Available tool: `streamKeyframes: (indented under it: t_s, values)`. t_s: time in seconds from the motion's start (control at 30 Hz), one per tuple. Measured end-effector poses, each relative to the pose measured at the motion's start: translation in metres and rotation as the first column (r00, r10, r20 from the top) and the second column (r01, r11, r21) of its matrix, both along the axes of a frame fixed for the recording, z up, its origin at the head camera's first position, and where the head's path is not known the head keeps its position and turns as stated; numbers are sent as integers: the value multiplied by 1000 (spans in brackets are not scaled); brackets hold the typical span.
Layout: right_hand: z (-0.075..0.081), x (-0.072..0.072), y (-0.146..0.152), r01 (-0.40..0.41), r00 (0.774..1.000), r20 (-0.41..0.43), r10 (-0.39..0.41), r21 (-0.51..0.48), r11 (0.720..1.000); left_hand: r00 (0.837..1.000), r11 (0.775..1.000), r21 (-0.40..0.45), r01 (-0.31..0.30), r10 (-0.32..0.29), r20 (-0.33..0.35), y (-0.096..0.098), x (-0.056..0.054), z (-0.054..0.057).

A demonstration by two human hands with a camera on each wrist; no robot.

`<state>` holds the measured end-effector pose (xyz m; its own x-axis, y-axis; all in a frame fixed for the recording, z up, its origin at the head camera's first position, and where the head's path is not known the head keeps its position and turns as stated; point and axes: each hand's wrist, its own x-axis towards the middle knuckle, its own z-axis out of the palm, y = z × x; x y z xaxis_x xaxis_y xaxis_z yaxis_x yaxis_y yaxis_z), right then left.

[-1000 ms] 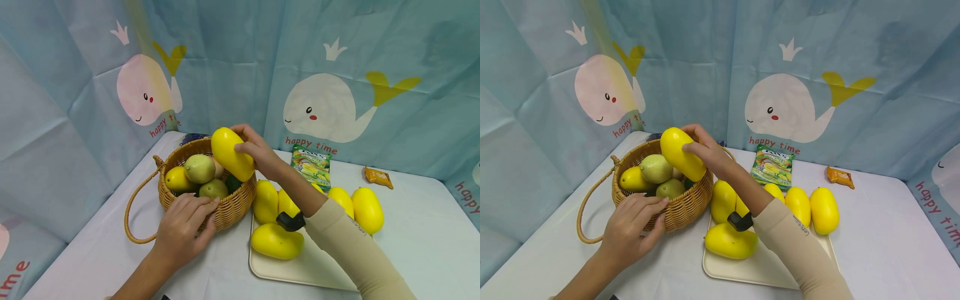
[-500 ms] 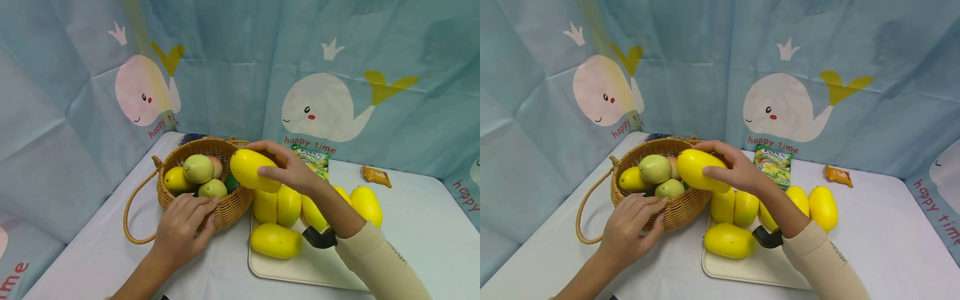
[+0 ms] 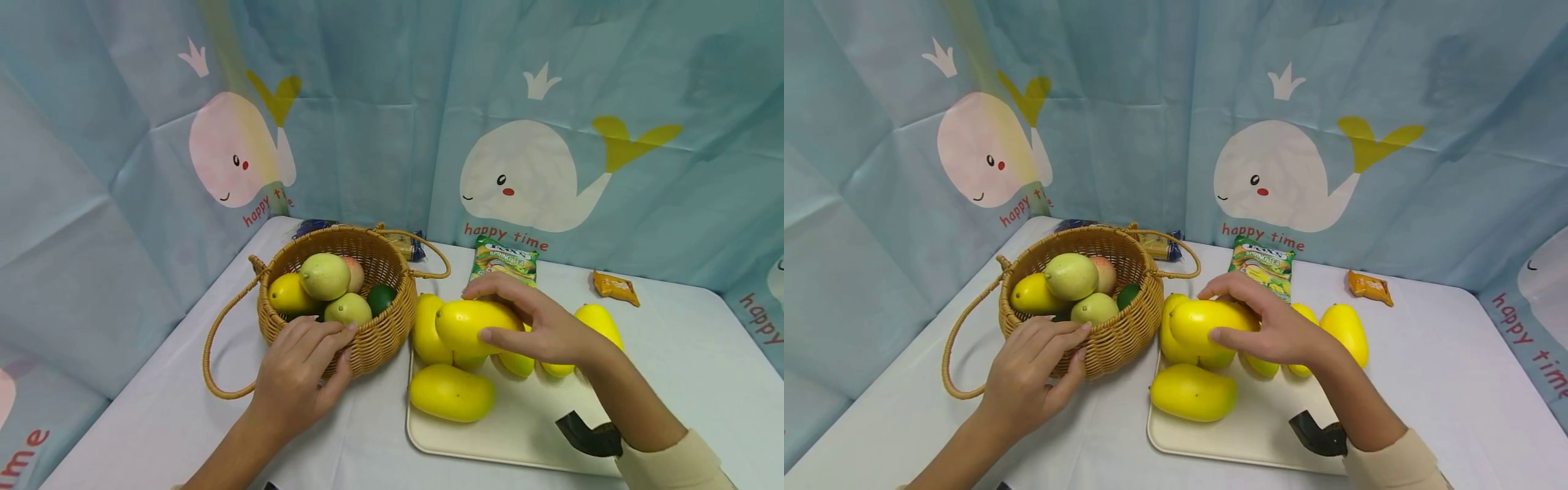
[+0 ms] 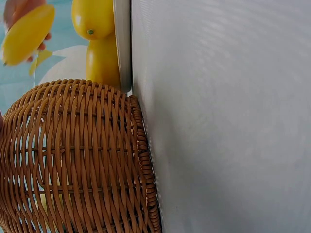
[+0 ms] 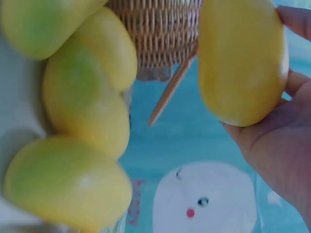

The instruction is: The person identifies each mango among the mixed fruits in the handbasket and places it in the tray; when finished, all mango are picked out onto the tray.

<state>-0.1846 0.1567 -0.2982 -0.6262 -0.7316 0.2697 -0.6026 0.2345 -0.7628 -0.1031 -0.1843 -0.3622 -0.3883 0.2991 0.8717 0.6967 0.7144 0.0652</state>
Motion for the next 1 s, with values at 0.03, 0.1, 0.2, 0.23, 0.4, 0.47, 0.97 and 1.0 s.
streamKeyframes:
  t_s: [0.03,0.1,0.2,0.23,0.4,0.47,0.97,1.0]
  values:
    - [-2,3,5,14,1000,-2,-14,10,1000,1000,1000,1,0,0,0,0,0,0]
    - [-5,9,15,37,999,3,-37,23,999,1000,1000,4,-3,3,2,0,0,0]
    - [-10,17,28,83,997,-6,-83,45,996,1000,1000,5,-6,6,8,0,1,0]
    - [-13,19,32,94,996,-13,-93,50,994,1000,1000,6,-7,7,10,0,1,0]
    - [-23,29,50,154,987,-57,-149,89,984,1000,1000,6,-8,8,14,1,1,-1]
    - [-27,33,56,174,984,-59,-168,110,979,1000,1000,6,-6,6,12,1,1,-1]
    - [-52,61,76,356,929,-202,-310,252,900,1000,1000,-8,4,-4,-8,0,-1,0]
    - [-54,62,75,358,926,-220,-308,250,899,1000,1000,-7,4,-5,-10,0,-1,0]
